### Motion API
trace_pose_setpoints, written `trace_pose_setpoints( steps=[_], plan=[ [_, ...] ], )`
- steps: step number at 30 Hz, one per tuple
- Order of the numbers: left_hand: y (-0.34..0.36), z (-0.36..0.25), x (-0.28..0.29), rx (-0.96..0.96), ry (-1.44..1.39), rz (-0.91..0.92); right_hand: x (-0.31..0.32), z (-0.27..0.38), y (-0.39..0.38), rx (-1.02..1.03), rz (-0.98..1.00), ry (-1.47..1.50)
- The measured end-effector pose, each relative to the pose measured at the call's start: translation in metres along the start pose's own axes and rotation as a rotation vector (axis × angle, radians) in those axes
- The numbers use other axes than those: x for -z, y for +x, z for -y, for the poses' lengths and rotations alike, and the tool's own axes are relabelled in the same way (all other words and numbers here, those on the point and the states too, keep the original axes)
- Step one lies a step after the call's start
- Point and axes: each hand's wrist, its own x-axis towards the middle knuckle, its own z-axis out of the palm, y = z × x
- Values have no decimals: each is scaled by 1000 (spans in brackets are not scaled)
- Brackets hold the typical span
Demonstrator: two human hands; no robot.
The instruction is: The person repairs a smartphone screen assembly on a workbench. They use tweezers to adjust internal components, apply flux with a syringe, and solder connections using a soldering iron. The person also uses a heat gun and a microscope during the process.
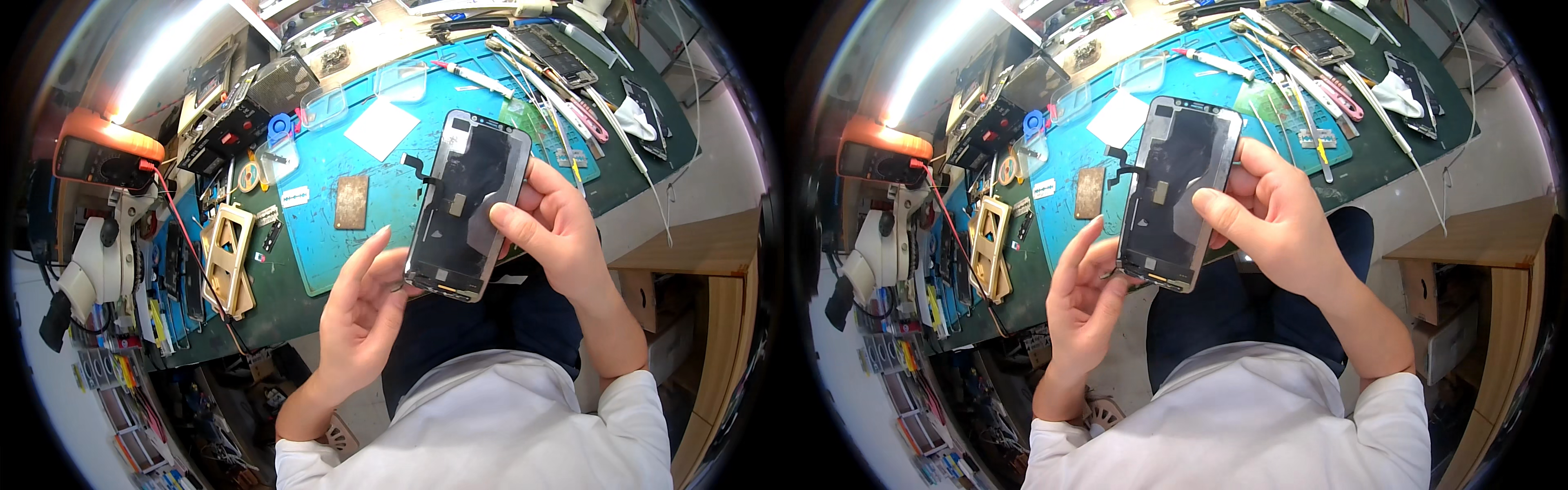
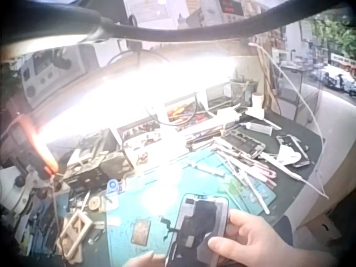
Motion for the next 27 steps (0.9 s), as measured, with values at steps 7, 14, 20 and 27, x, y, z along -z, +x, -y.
trace_pose_setpoints(
  steps=[7, 14, 20, 27],
  plan=[
    [16, -6, 20, -450, 532, 219, 6, 6, 4, -114, 103, 35],
    [17, -2, 24, -484, 475, 175, 4, 0, 6, -100, 115, 61],
    [14, -3, 17, -402, 349, 137, 4, 1, 6, -117, 142, 68],
    [-2, 3, 0, -118, -44, -56, -3, 6, 1, -57, 147, 70]
  ],
)
